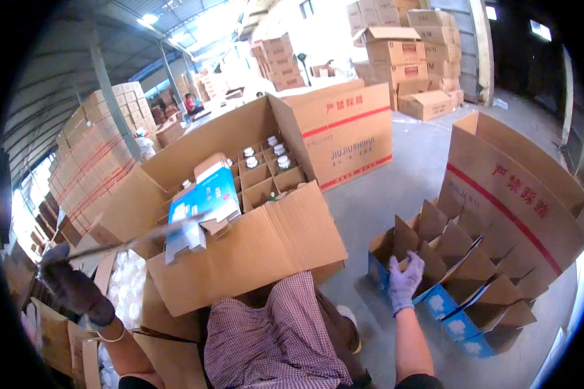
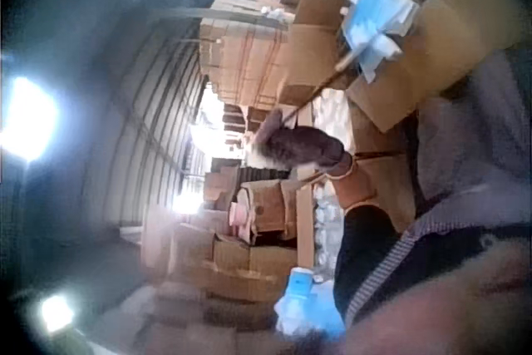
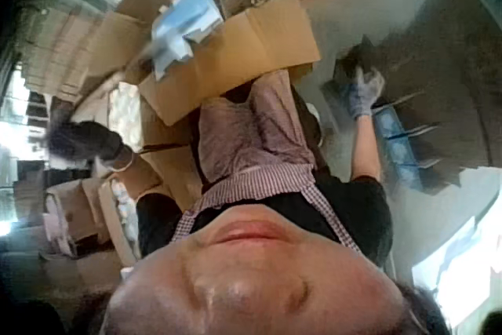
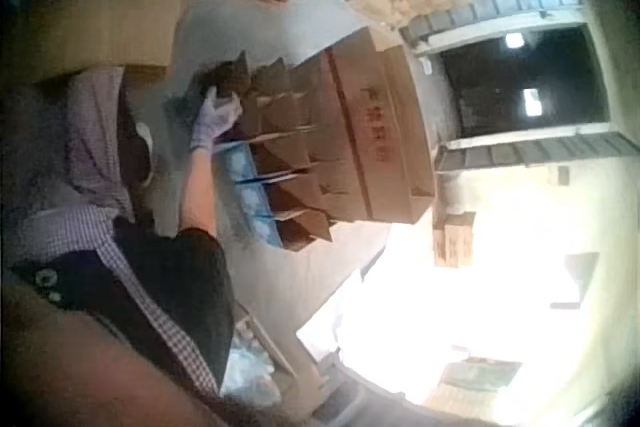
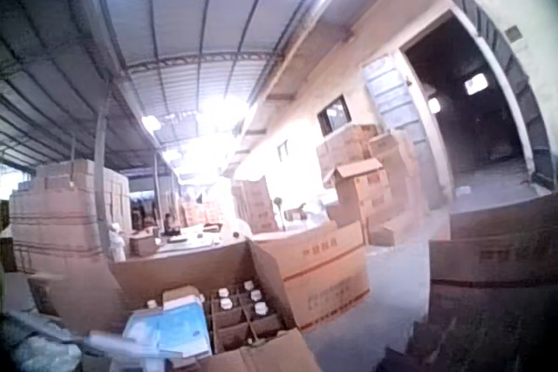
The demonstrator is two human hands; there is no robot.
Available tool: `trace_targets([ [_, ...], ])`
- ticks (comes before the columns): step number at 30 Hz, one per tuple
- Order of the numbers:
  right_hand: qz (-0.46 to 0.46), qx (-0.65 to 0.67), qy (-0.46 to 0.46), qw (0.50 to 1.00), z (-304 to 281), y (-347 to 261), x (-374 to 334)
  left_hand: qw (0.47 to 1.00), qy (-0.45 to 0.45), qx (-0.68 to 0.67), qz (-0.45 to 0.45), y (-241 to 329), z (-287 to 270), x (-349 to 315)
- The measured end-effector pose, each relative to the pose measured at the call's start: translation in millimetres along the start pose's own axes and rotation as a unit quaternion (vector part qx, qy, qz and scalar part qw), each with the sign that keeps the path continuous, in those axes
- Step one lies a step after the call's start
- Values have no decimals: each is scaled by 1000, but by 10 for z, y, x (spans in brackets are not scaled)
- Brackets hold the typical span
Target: The person assembles blue product boxes and places them into a larger shipping carton. They then pick up white thermos bottles from a bulk box, screw on the lids, and place them into the assembled blue boxes. The process involves repetitive folding, assembly, and packing of the items.
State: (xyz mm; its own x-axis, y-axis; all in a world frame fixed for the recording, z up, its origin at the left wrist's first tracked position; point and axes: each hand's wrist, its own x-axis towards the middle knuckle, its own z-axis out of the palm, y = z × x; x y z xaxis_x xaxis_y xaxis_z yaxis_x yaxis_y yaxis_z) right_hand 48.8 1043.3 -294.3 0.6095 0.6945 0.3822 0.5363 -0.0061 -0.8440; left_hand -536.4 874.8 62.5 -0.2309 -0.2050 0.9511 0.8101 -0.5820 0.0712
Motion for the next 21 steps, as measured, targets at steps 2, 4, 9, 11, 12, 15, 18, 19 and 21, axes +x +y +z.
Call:
trace_targets([
  [2, -43, 205, -155, 966, -213, -832, 109, 915, -78, 258, 301, 660, -194, 368],
  [4, -191, 308, -355, 862, -638, -1986, -64, 848, -113, 320, 407, 1106, -390, 511],
  [9, -473, 505, -525, 496, -1415, -3456, -796, 972, 22, 154, 178, 1385, -324, 371],
  [11, -450, 540, -575, 419, -1620, -3621, -1021, 990, 46, 76, 106, 1452, -291, 334],
  [12, -434, 537, -579, 433, -1725, -3642, -1089, 991, 75, 89, 62, 1514, -154, 228],
  [15, -415, 567, -561, 437, -1994, -3728, -1259, 979, 169, 46, -105, 1727, 212, 22],
  [18, -362, 574, -592, 436, -1914, -3734, -1310, 980, 116, -70, -143, 1647, 132, -121],
  [19, -349, 569, -587, 458, -1902, -3739, -1308, 969, 108, -114, -191, 1657, 134, -146],
  [21, -282, 568, -572, 520, -1906, -3732, -1363, 986, -3, -81, -148, 1811, 56, -212],
])
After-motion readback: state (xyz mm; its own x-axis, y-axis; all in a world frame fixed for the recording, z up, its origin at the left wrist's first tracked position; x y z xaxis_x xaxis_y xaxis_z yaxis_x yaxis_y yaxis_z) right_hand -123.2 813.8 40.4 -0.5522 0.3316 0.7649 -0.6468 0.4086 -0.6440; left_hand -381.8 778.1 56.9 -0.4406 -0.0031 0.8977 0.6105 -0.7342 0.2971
